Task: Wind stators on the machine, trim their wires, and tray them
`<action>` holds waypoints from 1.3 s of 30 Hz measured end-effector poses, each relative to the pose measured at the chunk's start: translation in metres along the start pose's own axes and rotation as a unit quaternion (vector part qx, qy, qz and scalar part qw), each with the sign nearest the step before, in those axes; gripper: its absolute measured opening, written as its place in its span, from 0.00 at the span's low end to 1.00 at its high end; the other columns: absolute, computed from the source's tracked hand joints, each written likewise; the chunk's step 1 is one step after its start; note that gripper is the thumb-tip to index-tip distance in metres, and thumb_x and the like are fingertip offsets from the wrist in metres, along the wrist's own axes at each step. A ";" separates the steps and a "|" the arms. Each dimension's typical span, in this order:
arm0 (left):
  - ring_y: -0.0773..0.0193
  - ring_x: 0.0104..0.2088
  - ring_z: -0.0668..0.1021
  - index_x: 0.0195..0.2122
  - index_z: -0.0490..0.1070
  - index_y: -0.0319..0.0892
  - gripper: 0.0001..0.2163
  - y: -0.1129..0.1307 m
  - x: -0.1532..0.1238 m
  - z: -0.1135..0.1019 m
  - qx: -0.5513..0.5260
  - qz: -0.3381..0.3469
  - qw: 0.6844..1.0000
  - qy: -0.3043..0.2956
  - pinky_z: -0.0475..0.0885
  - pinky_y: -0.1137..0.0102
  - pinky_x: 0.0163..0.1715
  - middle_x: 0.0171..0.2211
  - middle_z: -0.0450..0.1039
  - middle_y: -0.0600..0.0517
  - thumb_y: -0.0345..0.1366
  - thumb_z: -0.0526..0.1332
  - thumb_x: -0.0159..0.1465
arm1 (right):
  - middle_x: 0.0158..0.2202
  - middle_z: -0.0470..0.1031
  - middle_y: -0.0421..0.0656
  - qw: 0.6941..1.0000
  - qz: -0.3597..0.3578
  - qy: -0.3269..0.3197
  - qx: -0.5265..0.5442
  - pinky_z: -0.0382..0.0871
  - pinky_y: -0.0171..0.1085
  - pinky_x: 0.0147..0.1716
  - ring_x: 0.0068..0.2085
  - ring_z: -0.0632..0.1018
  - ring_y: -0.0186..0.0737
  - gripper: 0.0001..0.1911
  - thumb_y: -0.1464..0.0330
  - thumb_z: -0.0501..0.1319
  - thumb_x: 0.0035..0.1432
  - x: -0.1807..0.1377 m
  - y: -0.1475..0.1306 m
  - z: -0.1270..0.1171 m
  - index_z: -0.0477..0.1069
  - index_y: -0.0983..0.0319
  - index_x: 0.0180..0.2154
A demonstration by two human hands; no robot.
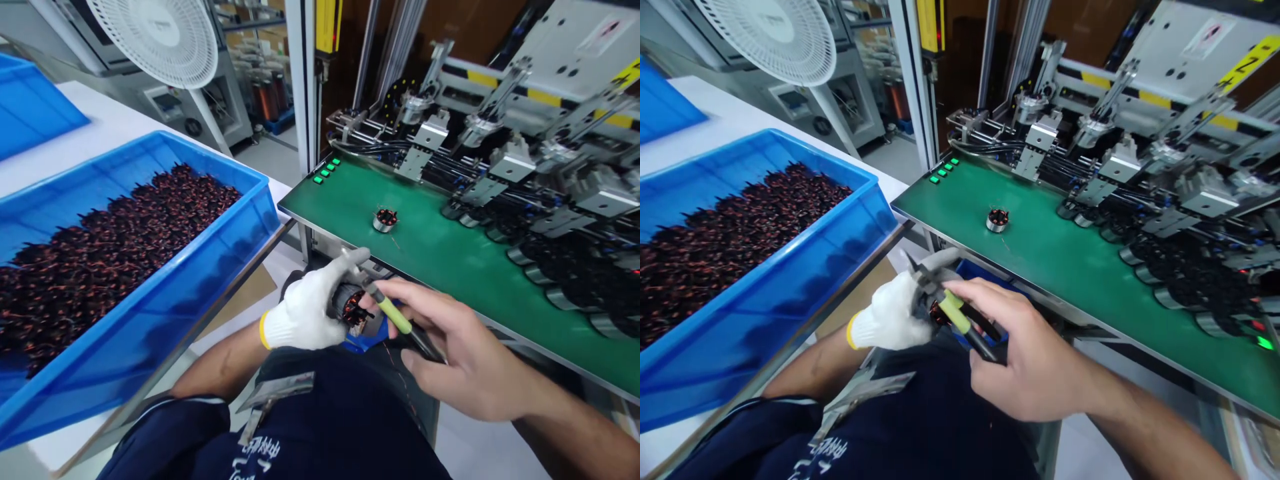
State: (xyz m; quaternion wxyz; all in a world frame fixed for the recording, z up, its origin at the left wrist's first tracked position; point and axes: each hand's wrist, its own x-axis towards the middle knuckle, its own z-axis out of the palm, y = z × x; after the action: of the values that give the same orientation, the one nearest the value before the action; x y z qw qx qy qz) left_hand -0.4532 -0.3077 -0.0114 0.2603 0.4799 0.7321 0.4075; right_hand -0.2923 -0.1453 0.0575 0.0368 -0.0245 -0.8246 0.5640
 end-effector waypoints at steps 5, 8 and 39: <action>0.49 0.51 0.82 0.72 0.53 0.45 0.48 -0.015 0.005 0.009 -0.232 0.018 0.972 -0.009 0.79 0.59 0.50 0.53 0.79 0.44 0.26 0.67 0.48 | 0.58 0.74 0.44 0.992 0.068 0.024 0.107 0.74 0.41 0.56 0.56 0.77 0.46 0.31 0.76 0.63 0.58 -0.018 -0.009 -0.001 0.69 0.50 0.62; 0.50 0.54 0.80 0.71 0.52 0.47 0.51 -0.026 0.009 0.009 -0.313 0.019 0.950 0.003 0.77 0.58 0.54 0.53 0.78 0.46 0.22 0.68 0.45 | 0.54 0.76 0.46 0.942 0.177 0.006 0.284 0.77 0.45 0.50 0.48 0.80 0.46 0.26 0.69 0.62 0.64 -0.034 -0.005 0.000 0.68 0.51 0.62; 0.54 0.46 0.82 0.70 0.54 0.47 0.50 -0.023 0.006 0.006 -0.275 -0.015 0.961 -0.014 0.79 0.64 0.45 0.52 0.78 0.46 0.23 0.68 0.44 | 0.29 0.70 0.40 0.888 0.280 -0.135 0.338 0.69 0.33 0.31 0.30 0.72 0.34 0.07 0.64 0.62 0.66 -0.025 -0.004 0.015 0.70 0.61 0.38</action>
State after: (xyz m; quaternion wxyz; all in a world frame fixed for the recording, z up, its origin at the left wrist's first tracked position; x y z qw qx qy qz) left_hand -0.4624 -0.3048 -0.0335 0.3987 0.3848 0.5952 0.5820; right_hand -0.2688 -0.1629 0.0553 -0.2280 -0.1645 -0.5399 0.7934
